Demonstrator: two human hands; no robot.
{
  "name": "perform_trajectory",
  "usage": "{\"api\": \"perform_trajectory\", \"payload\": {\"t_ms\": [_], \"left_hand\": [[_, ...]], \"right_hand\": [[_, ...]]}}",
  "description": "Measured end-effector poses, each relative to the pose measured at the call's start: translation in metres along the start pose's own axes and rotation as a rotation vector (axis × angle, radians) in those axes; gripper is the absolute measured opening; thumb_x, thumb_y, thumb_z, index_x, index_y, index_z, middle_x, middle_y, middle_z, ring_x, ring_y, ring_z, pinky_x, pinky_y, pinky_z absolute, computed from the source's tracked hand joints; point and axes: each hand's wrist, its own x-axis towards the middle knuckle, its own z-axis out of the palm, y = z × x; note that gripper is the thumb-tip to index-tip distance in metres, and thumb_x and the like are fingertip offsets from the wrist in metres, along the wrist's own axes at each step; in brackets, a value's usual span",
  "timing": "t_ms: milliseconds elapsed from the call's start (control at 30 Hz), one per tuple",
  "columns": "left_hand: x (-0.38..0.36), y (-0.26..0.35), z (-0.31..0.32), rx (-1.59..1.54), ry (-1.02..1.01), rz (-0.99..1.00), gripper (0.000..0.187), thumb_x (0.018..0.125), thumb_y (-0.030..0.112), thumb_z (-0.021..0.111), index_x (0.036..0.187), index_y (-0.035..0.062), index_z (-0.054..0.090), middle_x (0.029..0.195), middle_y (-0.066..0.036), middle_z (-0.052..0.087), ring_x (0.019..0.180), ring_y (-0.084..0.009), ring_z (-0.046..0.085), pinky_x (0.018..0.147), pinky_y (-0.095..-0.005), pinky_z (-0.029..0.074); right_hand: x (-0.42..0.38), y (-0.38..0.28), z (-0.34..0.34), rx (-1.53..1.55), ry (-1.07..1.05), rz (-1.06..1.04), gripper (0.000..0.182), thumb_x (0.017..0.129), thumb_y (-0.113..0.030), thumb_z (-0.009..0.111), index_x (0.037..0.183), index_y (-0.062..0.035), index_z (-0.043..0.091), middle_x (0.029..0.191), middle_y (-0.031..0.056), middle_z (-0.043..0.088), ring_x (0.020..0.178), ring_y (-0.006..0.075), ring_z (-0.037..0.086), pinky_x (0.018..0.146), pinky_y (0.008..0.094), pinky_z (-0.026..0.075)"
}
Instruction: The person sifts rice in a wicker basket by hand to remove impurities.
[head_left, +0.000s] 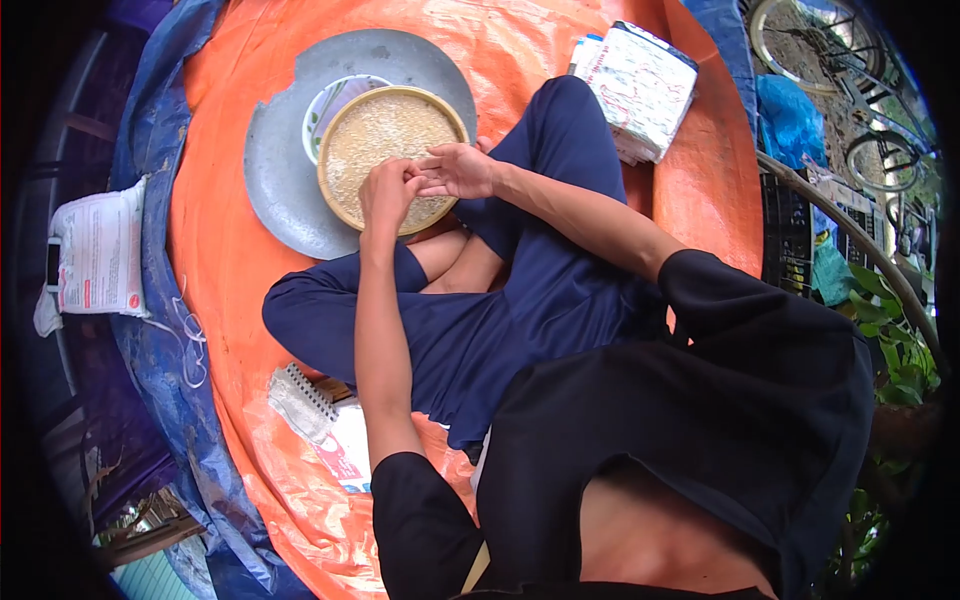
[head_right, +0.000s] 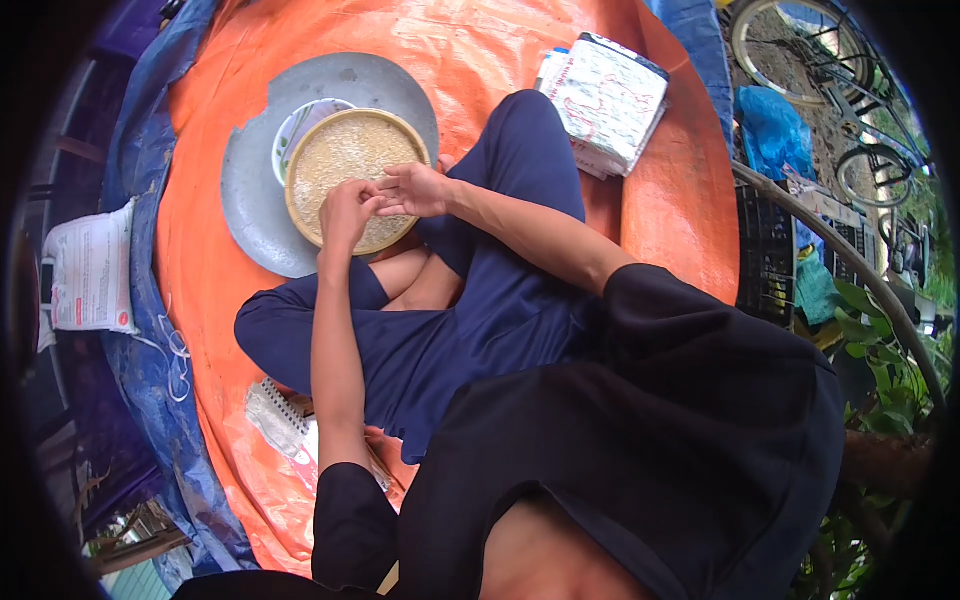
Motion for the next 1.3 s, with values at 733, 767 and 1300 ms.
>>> {"api": "perform_trajectory", "payload": {"t_ms": [733,767,1300], "left_hand": [[0.003,-0.002,0.026,0.503,0.133,0.418,0.011,0.075,0.015,0.066,0.076,0.0041,0.065,0.074,-0.013,0.065,0.067,-0.0266,0.068,0.063,-0.0368,0.054],[0.003,-0.003,0.027,0.515,0.138,0.404,0.012,0.075,0.016,0.067,0.076,0.0042,0.066,0.074,-0.013,0.065,0.067,-0.0267,0.068,0.064,-0.0371,0.054],[0.002,-0.056,-0.003,0.427,0.223,-0.084,0.014,0.080,0.012,0.063,0.090,0.0015,0.064,0.100,-0.016,0.064,0.096,-0.0278,0.063,0.082,-0.0387,0.049]], "right_hand": [[0.000,-0.008,-0.011,0.157,0.053,0.031,0.057,0.101,-0.035,0.036,0.135,0.0108,0.035,0.126,0.0210,0.054,0.112,0.0281,0.059,0.096,0.0366,0.049],[-0.001,-0.008,-0.007,0.147,0.082,0.027,0.057,0.100,-0.035,0.036,0.135,0.0108,0.036,0.127,0.0209,0.054,0.112,0.0279,0.059,0.096,0.0364,0.049],[-0.008,-0.015,0.015,0.088,0.013,-0.029,0.059,0.102,-0.031,0.031,0.138,0.0152,0.029,0.143,0.0287,0.038,0.132,0.0349,0.043,0.108,0.0367,0.042]]}}
